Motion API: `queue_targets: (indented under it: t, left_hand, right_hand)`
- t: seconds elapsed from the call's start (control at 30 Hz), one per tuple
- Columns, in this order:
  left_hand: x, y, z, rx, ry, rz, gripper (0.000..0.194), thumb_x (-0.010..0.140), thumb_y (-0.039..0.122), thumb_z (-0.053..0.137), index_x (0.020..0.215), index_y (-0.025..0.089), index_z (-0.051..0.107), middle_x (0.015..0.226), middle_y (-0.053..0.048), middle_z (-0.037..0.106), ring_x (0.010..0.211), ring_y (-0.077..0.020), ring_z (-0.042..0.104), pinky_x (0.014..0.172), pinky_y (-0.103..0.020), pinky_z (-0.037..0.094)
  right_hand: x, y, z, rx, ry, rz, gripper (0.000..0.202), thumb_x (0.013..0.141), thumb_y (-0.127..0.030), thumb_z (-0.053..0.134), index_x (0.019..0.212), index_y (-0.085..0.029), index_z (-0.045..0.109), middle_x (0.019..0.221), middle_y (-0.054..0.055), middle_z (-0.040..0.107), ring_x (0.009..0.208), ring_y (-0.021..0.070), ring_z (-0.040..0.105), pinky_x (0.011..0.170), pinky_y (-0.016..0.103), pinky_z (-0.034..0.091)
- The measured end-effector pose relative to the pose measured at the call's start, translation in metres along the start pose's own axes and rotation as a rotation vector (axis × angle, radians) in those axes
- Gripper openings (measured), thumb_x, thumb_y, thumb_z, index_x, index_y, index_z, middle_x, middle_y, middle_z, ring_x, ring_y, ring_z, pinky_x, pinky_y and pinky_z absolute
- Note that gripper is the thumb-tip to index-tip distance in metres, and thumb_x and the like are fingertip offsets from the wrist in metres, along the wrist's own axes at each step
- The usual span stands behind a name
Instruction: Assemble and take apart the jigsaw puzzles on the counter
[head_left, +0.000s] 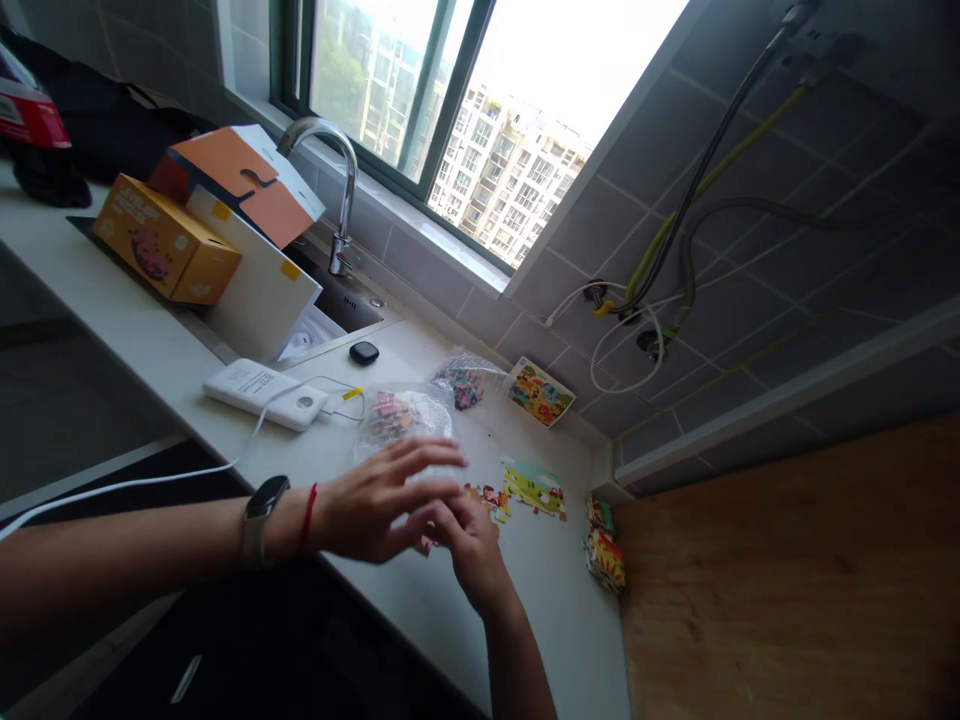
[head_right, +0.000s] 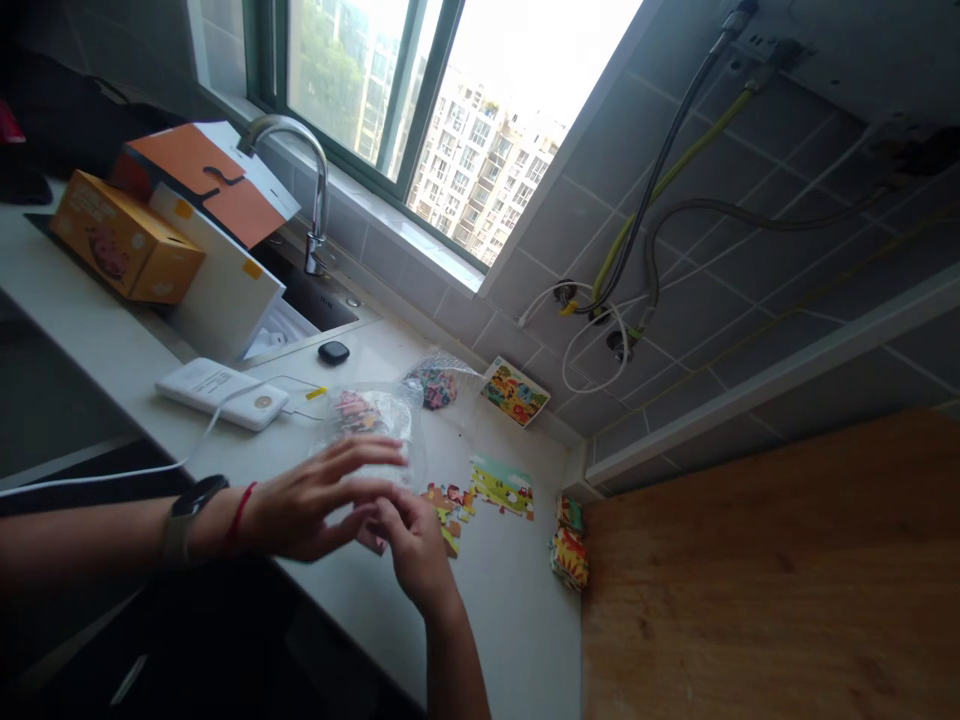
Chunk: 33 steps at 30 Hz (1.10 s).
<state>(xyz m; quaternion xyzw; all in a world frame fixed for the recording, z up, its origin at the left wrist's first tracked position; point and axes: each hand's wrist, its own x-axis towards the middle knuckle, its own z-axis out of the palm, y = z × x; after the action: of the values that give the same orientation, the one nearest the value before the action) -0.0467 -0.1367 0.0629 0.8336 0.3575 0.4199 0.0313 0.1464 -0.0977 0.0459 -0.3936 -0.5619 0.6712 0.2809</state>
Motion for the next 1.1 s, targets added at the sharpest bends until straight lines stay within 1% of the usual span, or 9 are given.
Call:
queue_targets:
  t: [0.07,0.17,0.23,0.4,0.5,0.67,0.87,1.0,1.1]
  left_hand:
    - [-0.011,0.02,0.013,-0.188,-0.169,0.106,0.059,0.086,0.006,0.051,0.141,0.029,0.045,0.132,-0.011,0.063,0.126,-0.025,0.059,0.111,-0.041,0.046]
    - [-0.022,0.032,0.038,-0.378,-0.44,-0.046,0.066,0.086,0.017,0.062,0.147,0.024,0.038,0.128,-0.011,0.065,0.115,-0.0238,0.066,0.102,-0.033,0.053]
    - [-0.026,0.029,0.052,-0.378,-0.53,-0.085,0.064,0.085,0.02,0.066,0.145,0.023,0.043,0.132,-0.012,0.063,0.121,-0.0263,0.063,0.107,-0.036,0.051]
    - [-0.029,0.005,0.067,-0.142,-0.5,-0.084,0.058,0.083,0.018,0.068,0.138,0.022,0.053,0.153,-0.015,0.047,0.147,-0.0365,0.037,0.122,-0.053,0.03]
    - [-0.033,-0.015,0.062,-0.024,-0.469,-0.215,0.067,0.082,0.021,0.071,0.145,0.02,0.049,0.155,-0.02,0.045,0.145,-0.0403,0.039,0.118,-0.055,0.035]
    - [-0.033,-0.043,0.045,-0.028,-0.553,-0.37,0.074,0.087,0.036,0.071,0.152,0.017,0.042,0.143,-0.021,0.058,0.127,-0.0363,0.061,0.105,-0.046,0.049]
    - [-0.02,-0.053,0.038,-0.18,-0.516,-0.301,0.08,0.082,0.035,0.078,0.153,0.025,0.042,0.149,-0.014,0.056,0.132,-0.0295,0.058,0.109,-0.037,0.046]
    - [-0.013,-0.06,0.047,-0.255,-0.594,-0.323,0.092,0.076,0.031,0.082,0.156,0.023,0.037,0.154,-0.015,0.05,0.14,-0.0312,0.051,0.114,-0.04,0.041]
    - [-0.01,-0.064,0.056,-0.289,-0.626,-0.35,0.095,0.072,0.033,0.085,0.154,0.02,0.04,0.153,-0.017,0.05,0.139,-0.033,0.051,0.115,-0.042,0.041]
  right_hand:
    - [-0.026,0.004,-0.025,-0.133,0.002,-0.071,0.033,0.086,-0.05,0.071,0.1,-0.021,0.078,0.094,0.006,0.074,0.088,0.0246,0.069,0.081,0.037,0.057]
    - [-0.047,0.018,-0.06,-0.335,0.17,-0.053,0.039,0.089,-0.055,0.065,0.096,-0.02,0.077,0.087,0.008,0.073,0.082,0.0248,0.068,0.074,0.035,0.056]
    - [-0.051,0.029,-0.078,-0.534,0.284,-0.083,0.033,0.088,-0.05,0.066,0.098,-0.02,0.077,0.094,0.01,0.073,0.086,0.0255,0.068,0.076,0.035,0.055]
    - [-0.045,0.042,-0.098,-0.821,0.338,-0.143,0.042,0.08,-0.031,0.074,0.121,-0.023,0.073,0.121,0.01,0.064,0.108,0.0271,0.065,0.098,0.038,0.052]
    - [-0.038,0.042,-0.104,-0.864,0.328,-0.14,0.044,0.077,-0.029,0.076,0.12,-0.023,0.073,0.122,0.01,0.062,0.112,0.0273,0.064,0.103,0.037,0.05]
    - [-0.035,0.041,-0.115,-0.836,0.281,-0.141,0.031,0.076,-0.031,0.076,0.106,-0.023,0.076,0.118,0.009,0.061,0.105,0.0254,0.066,0.093,0.035,0.054]
    - [-0.053,0.042,-0.121,-0.8,0.268,-0.12,0.031,0.072,-0.031,0.08,0.099,-0.022,0.068,0.111,0.008,0.065,0.09,0.0228,0.065,0.08,0.034,0.054]
    - [-0.065,0.05,-0.124,-0.723,0.292,-0.07,0.034,0.076,-0.035,0.078,0.102,-0.022,0.061,0.089,0.003,0.067,0.077,0.0206,0.062,0.07,0.031,0.05]
    - [-0.067,0.054,-0.124,-0.64,0.309,-0.073,0.032,0.081,-0.041,0.074,0.102,-0.021,0.061,0.086,0.004,0.067,0.076,0.0204,0.062,0.072,0.031,0.049]
